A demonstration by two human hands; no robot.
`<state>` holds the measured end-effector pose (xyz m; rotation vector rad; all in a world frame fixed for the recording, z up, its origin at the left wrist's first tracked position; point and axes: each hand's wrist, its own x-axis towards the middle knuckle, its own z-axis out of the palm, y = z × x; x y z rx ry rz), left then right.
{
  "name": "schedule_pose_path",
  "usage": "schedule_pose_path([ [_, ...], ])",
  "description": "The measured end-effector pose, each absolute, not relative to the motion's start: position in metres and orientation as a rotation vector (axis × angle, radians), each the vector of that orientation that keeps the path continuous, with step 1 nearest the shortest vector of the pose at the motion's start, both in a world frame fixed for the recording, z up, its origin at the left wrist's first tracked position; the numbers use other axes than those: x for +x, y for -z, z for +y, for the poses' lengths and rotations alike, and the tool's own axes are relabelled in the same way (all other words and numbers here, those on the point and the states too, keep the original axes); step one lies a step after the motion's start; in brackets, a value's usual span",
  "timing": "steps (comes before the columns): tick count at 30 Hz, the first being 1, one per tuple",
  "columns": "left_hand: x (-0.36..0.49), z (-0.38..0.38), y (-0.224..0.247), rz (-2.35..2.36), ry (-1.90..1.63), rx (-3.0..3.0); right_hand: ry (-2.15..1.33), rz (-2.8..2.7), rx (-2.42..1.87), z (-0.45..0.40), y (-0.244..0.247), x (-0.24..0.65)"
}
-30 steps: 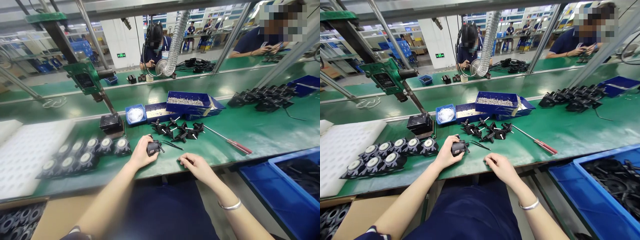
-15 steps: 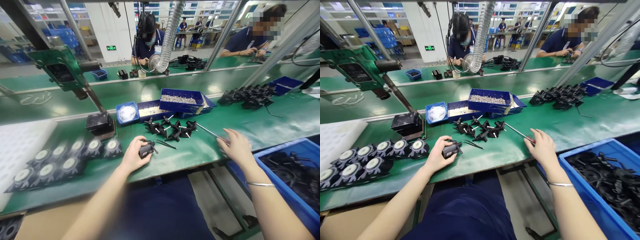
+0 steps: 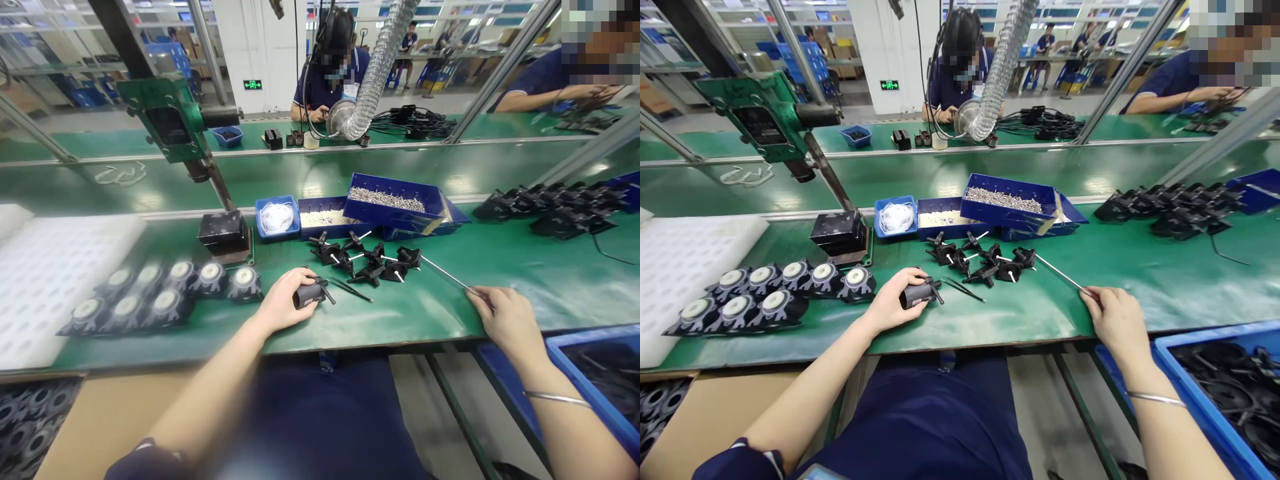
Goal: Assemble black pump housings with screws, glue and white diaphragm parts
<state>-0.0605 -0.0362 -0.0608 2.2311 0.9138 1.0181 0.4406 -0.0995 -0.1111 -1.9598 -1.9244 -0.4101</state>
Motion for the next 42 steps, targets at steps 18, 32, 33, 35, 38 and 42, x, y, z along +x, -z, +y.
schedule_pose_path([
  [18,-0.033,-0.065,0.038,0.982,-1.272,0.556,0.246,-2.29,-1.553,-0.073,0.083,0.183],
  [32,-0.006,-0.073,0.023,0.727,-1.232,0.174,-1.009,-1.579,-1.412,-0.133,0.04,0.189],
  [33,-0.003,-0.072,0.024,0.722,-1.22,0.166,-0.989,-1.578,-1.393,-0.134,0.036,0.183],
  [35,0.003,-0.073,0.026,0.715,-1.181,0.134,-0.961,-1.599,-1.351,-0.135,0.033,0.171],
  [38,0.008,-0.073,0.027,0.704,-1.157,0.091,-1.037,-1.558,-1.248,-0.132,0.032,0.155],
  [42,0.011,-0.076,0.027,0.67,-1.187,0.069,-1.238,-1.412,-1.143,-0.125,0.034,0.143],
])
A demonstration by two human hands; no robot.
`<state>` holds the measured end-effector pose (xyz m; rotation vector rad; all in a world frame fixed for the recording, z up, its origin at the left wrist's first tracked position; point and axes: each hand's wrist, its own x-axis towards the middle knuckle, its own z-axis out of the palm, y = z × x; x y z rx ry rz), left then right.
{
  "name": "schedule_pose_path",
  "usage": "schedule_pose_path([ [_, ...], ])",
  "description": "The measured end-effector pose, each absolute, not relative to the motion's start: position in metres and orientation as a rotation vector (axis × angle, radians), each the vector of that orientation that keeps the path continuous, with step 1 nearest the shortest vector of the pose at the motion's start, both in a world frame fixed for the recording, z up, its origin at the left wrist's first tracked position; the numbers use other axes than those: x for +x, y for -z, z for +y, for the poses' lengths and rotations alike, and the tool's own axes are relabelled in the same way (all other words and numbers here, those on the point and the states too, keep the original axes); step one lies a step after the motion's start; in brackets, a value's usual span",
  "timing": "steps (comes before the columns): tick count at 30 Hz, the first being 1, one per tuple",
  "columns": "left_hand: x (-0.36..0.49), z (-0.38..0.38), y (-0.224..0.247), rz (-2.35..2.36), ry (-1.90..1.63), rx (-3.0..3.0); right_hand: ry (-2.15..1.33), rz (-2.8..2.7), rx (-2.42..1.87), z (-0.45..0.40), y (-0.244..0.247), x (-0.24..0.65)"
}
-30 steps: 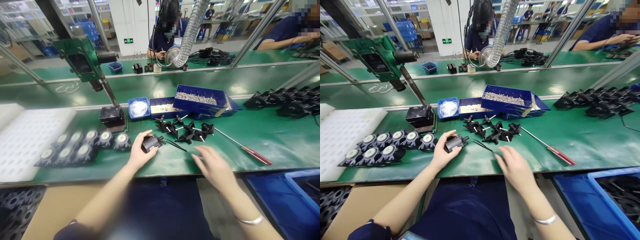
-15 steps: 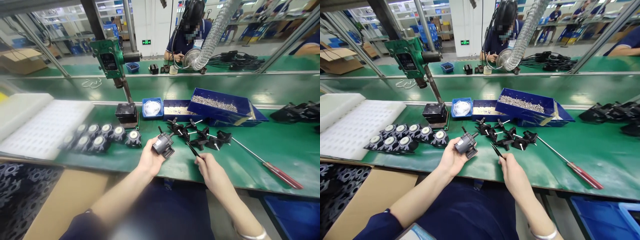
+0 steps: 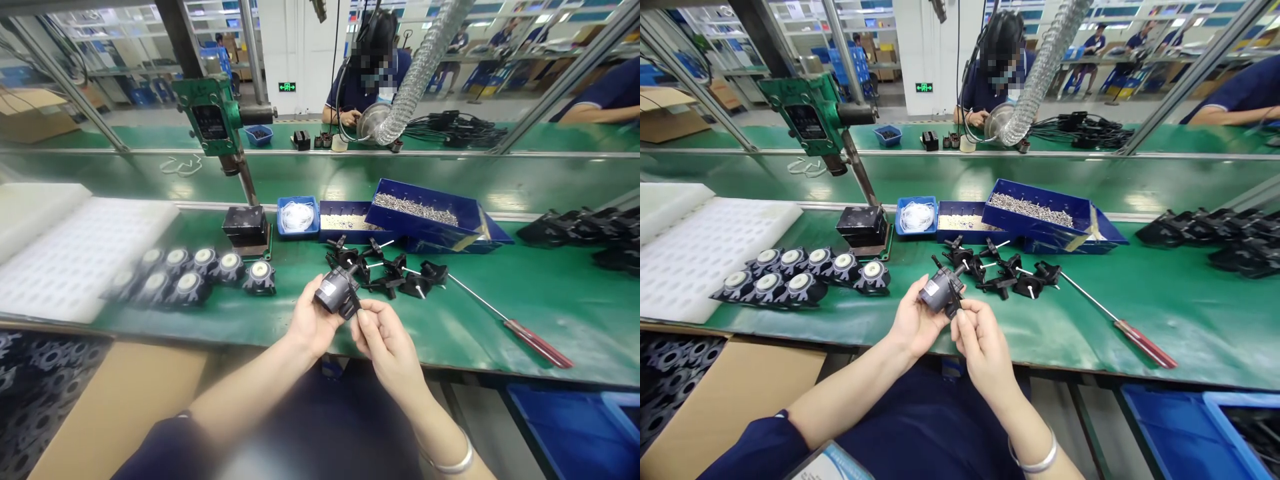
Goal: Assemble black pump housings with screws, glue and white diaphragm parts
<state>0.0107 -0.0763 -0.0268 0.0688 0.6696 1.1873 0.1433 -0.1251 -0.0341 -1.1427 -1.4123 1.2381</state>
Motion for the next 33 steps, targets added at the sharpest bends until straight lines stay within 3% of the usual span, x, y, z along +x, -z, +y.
schedule_pose_path([
  [15,0.001,-0.087,0.035,0.448,-1.098,0.268,-1.308,-1.35,-1.101,-0.114,0.04,0.148],
  [26,-0.025,-0.077,0.043,0.563,-0.936,0.632,-1.301,-1.451,-1.062,-0.117,0.042,0.158],
  [33,-0.015,-0.072,0.041,0.628,-0.883,0.606,-0.739,-1.745,-1.236,-0.132,0.032,0.166],
])
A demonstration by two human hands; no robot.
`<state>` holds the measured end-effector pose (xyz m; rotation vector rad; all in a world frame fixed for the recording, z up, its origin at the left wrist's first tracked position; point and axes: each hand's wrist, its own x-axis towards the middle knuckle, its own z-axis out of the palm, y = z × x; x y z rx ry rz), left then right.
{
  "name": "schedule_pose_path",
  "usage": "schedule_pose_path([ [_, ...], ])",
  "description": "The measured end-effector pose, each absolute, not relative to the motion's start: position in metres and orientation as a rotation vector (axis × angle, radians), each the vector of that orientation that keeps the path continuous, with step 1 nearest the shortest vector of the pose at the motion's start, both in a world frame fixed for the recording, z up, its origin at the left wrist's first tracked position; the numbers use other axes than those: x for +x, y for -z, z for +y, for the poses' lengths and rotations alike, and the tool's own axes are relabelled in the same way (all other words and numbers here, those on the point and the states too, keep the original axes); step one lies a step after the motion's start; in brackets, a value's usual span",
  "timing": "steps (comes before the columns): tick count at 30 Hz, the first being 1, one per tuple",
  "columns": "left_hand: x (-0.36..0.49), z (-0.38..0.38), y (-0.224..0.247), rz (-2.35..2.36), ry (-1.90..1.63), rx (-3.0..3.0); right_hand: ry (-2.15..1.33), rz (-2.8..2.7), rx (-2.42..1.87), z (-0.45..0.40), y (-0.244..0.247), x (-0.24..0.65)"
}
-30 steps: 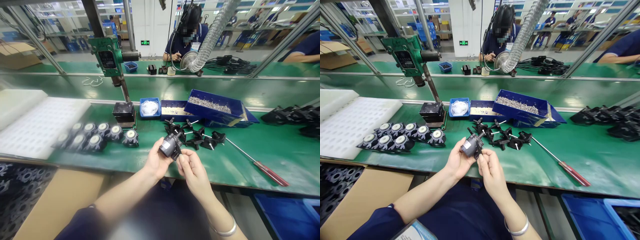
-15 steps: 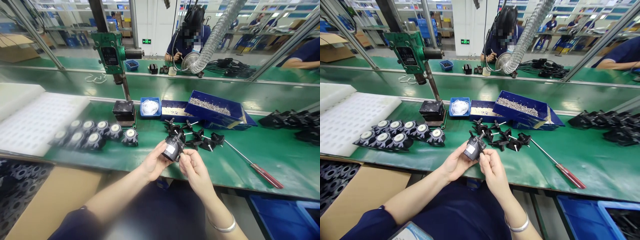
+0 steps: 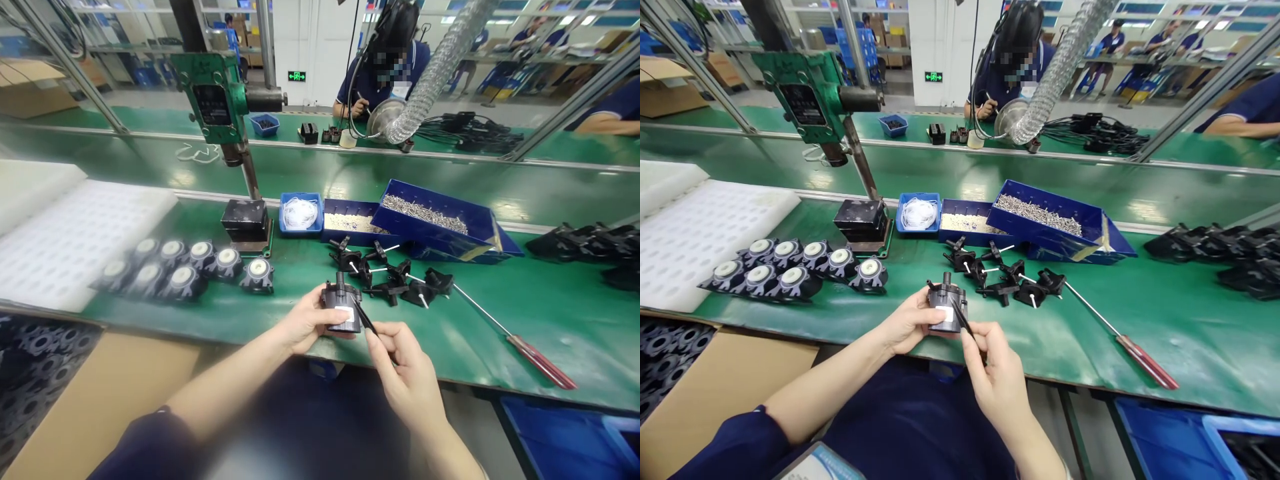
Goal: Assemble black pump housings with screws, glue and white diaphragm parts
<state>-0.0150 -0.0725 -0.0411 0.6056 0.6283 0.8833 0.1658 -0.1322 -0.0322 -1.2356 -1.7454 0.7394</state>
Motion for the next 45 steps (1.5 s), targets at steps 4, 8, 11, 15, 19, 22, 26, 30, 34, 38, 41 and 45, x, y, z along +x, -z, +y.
schedule_pose_path([
  [4,-0.013,-0.067,0.041,0.671,-0.897,0.64,-0.492,-1.958,-1.247,-0.136,0.023,0.167],
  [8,-0.01,-0.066,0.039,0.676,-0.907,0.66,-0.266,-2.055,-1.275,-0.135,0.024,0.167],
  [11,-0.007,-0.067,0.037,0.726,-0.918,0.669,-0.13,-2.067,-1.282,-0.135,0.026,0.163],
  [15,-0.005,-0.068,0.035,0.796,-0.948,0.666,-0.007,-2.064,-1.299,-0.137,0.027,0.156],
  [19,-0.003,-0.068,0.035,0.817,-0.952,0.658,0.047,-2.037,-1.331,-0.14,0.028,0.15],
  [22,-0.002,-0.068,0.036,0.825,-0.955,0.662,0.09,-2.02,-1.34,-0.142,0.028,0.148],
  [26,-0.001,-0.067,0.035,0.833,-0.954,0.661,0.144,-2.005,-1.369,-0.142,0.029,0.147],
  [30,-0.001,-0.065,0.034,0.834,-0.942,0.689,0.147,-2.004,-1.359,-0.142,0.031,0.147],
  [34,-0.005,-0.061,0.033,0.857,-0.962,0.787,0.199,-2.004,-1.348,-0.14,0.032,0.146],
  [38,-0.01,-0.053,0.028,0.853,-0.951,0.889,0.216,-2.004,-1.334,-0.139,0.034,0.144],
  [41,-0.013,-0.047,0.024,0.823,-0.925,0.929,0.237,-1.998,-1.33,-0.138,0.034,0.144],
  [45,-0.011,-0.043,0.023,0.813,-0.852,0.913,0.263,-1.986,-1.342,-0.136,0.035,0.142],
])
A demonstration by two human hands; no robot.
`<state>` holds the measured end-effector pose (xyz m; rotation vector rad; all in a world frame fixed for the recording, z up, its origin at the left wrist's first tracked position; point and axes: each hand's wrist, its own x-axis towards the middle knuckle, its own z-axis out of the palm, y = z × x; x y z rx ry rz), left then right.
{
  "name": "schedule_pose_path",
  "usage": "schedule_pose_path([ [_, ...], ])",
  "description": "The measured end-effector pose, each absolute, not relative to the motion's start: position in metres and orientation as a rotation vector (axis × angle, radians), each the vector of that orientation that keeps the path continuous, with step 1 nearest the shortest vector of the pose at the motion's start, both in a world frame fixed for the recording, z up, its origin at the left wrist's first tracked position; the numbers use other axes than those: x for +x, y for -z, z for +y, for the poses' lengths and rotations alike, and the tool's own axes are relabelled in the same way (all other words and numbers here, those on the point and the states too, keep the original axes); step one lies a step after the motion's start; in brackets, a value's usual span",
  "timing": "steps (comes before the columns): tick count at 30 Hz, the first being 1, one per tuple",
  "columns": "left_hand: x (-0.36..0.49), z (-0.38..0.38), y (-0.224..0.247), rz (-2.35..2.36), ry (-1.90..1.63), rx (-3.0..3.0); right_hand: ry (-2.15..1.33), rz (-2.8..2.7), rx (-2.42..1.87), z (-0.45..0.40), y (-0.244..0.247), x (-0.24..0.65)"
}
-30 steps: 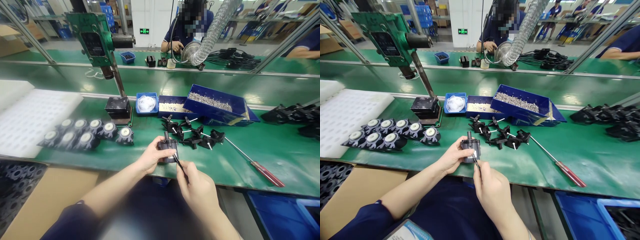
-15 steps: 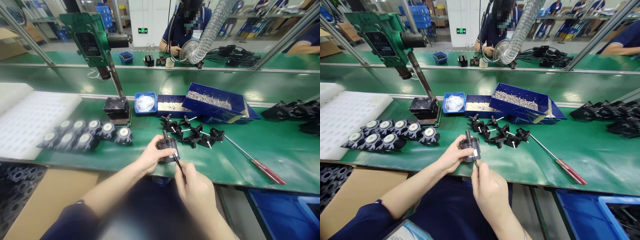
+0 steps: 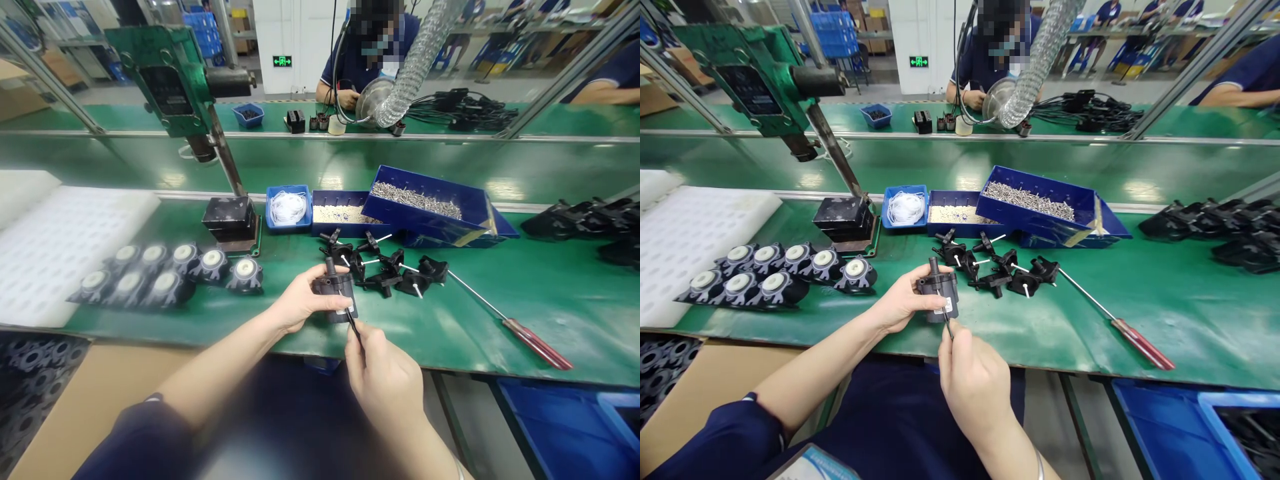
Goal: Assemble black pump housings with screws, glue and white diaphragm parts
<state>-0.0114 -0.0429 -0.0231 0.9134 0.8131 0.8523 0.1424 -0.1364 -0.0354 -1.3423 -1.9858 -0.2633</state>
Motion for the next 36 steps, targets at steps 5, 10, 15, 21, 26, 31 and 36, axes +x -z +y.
schedule_pose_path([
  [5,-0.01,-0.037,0.023,0.834,-0.878,1.01,0.332,-1.975,-1.347,-0.13,0.045,0.14],
  [10,-0.014,-0.024,0.009,0.896,-0.96,1.52,0.312,-1.936,-1.295,-0.111,0.063,0.142],
  [15,-0.008,-0.012,0.001,0.784,-1.039,2.035,0.27,-1.888,-1.327,-0.09,0.079,0.141],
  [21,0.002,-0.006,0.007,0.739,-1.014,2.167,0.235,-1.82,-1.392,-0.089,0.09,0.142],
  [26,0.0,-0.002,0.005,0.681,-0.98,2.224,0.188,-1.821,-1.365,-0.09,0.093,0.146],
  [31,-0.002,0.0,0.004,0.59,-0.926,2.235,0.079,-1.89,-1.32,-0.098,0.086,0.151],
  [36,-0.002,0.003,0.008,0.605,-0.926,2.161,0.127,-1.779,-1.408,-0.102,0.06,0.227],
])
